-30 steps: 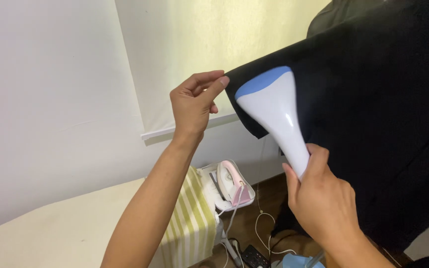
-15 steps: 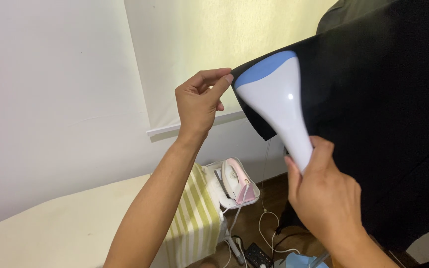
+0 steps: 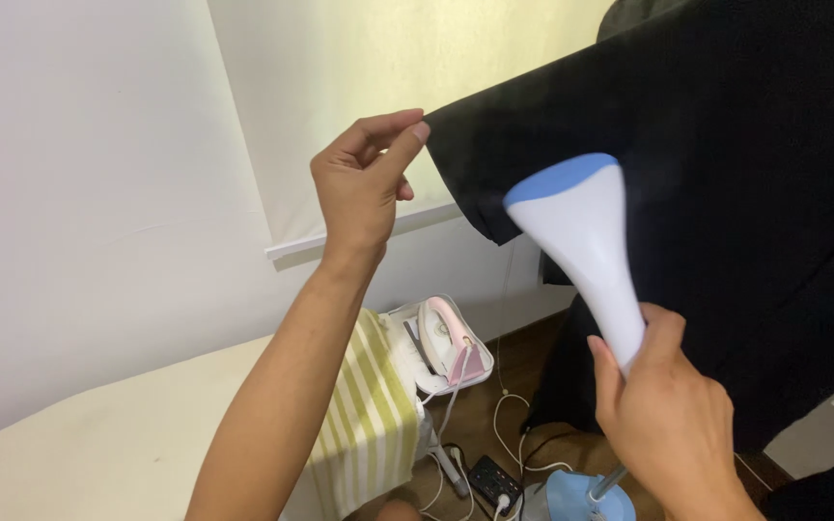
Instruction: Using a handheld steamer to remove wrinkles from a black button-down shirt.
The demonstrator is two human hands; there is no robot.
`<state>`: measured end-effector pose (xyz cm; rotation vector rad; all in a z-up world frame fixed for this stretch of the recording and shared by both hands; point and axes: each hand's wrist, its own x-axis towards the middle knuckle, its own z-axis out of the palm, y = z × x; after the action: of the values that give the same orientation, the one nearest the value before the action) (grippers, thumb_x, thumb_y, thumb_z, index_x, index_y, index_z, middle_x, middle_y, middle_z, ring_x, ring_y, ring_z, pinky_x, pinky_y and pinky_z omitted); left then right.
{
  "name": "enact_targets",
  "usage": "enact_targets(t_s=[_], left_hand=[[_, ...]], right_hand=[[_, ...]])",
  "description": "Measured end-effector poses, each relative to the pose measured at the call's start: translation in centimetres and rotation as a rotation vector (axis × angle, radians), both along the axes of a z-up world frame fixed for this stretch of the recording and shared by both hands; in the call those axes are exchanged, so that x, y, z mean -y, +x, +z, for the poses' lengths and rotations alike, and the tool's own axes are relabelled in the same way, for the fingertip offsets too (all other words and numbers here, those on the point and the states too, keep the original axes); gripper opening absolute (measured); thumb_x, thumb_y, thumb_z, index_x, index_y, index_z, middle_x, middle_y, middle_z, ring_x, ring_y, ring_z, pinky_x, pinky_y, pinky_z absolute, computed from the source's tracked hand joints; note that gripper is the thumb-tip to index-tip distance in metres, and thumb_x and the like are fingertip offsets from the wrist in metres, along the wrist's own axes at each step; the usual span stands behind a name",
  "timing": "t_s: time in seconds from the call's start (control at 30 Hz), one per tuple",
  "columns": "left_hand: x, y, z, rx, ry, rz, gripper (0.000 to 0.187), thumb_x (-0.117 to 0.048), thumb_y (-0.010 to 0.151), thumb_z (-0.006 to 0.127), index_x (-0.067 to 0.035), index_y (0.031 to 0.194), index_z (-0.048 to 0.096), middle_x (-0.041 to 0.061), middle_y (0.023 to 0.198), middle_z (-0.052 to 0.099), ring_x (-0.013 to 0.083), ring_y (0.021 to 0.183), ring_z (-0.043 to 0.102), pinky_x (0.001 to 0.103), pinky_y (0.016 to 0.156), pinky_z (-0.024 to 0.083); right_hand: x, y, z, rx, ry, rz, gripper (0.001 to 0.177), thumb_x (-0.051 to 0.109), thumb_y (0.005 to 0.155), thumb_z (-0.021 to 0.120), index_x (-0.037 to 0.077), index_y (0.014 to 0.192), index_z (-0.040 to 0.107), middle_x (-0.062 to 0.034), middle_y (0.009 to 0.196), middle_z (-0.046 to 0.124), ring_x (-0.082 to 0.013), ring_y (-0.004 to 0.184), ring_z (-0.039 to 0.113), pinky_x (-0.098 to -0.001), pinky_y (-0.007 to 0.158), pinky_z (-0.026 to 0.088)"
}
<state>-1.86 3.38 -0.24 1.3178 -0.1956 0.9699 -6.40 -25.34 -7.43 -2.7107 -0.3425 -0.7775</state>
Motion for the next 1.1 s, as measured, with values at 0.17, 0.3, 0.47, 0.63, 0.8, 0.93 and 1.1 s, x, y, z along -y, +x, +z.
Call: enact_targets(t_s=[0.17,0.3,0.47,0.63,0.8,0.93,1.1], left_hand=[[0.0,-0.2,0.1,0.009,-0.007,-0.011,0.016,-0.010,0.091,0.080,-0.001,0.104,0.079,0.003,0.082,0.075,0.0020,0.057,0.054,0.020,0.047,0.043],[0.2,-0.1,0.2,-0.001,-0.018,-0.019,0.016,-0.009,0.090,0.080,-0.001,0.104,0.078,0.002,0.082,0.074,0.0025,0.055,0.052,0.020,0.047,0.042],[0.4,-0.7,0.5,-0.038,-0.029,0.010,0.017,-0.010,0.090,0.081,-0.001,0.104,0.078,0.002,0.079,0.072,0.0033,0.052,0.050,0.020,0.047,0.042],[0.6,-0.4,0.4,-0.029,-0.048,0.006,0.018,-0.010,0.089,0.081,0.000,0.104,0.078,0.002,0.080,0.073,0.0035,0.051,0.051,0.020,0.047,0.041],[0.8,-0.7,0.3,-0.050,-0.056,-0.004,0.017,-0.009,0.089,0.081,0.000,0.103,0.078,0.002,0.076,0.072,0.0038,0.051,0.050,0.020,0.047,0.041],[1.1,-0.6,0.0,-0.052,-0.064,-0.015,0.017,-0.009,0.088,0.080,0.000,0.103,0.078,0.002,0.076,0.072,0.0045,0.050,0.050,0.020,0.047,0.040],[1.5,-0.9,-0.1,-0.084,-0.072,-0.025,0.018,-0.010,0.088,0.080,0.000,0.104,0.078,0.002,0.076,0.072,0.0043,0.050,0.049,0.020,0.047,0.040]], right_hand=[[1.5,0.2,-1.4,-0.010,0.096,-0.107,0.053,0.039,0.100,0.058,-0.005,0.128,0.046,-0.0253,0.076,0.070,-0.0418,0.059,0.071,-0.0491,0.051,0.057],[1.5,-0.6,-1.4,-0.108,0.007,-0.073,0.054,0.040,0.094,0.060,-0.001,0.126,0.046,-0.0237,0.072,0.071,-0.0417,0.058,0.071,-0.0505,0.053,0.057],[2.4,-0.7,-1.1,-0.029,0.055,-0.097,0.054,0.037,0.098,0.060,-0.006,0.128,0.045,-0.0258,0.077,0.071,-0.0388,0.058,0.071,-0.0462,0.048,0.057],[2.0,-1.4,-0.7,-0.123,-0.021,-0.061,0.054,0.037,0.094,0.061,-0.003,0.127,0.046,-0.0258,0.080,0.073,-0.0384,0.054,0.072,-0.0456,0.045,0.057],[1.1,-1.2,-0.6,-0.167,-0.017,-0.018,0.057,0.037,0.094,0.064,-0.003,0.130,0.046,-0.0254,0.077,0.073,-0.0379,0.054,0.073,-0.0444,0.044,0.058],[-0.9,-1.5,1.1,-0.028,0.034,0.104,0.052,0.030,0.092,0.064,-0.005,0.127,0.048,-0.0274,0.077,0.072,-0.0382,0.050,0.071,-0.0434,0.040,0.055],[-2.1,-1.4,2.2,0.051,0.072,0.153,0.046,0.028,0.096,0.064,-0.007,0.121,0.049,-0.0269,0.074,0.071,-0.0373,0.051,0.071,-0.0423,0.041,0.055]])
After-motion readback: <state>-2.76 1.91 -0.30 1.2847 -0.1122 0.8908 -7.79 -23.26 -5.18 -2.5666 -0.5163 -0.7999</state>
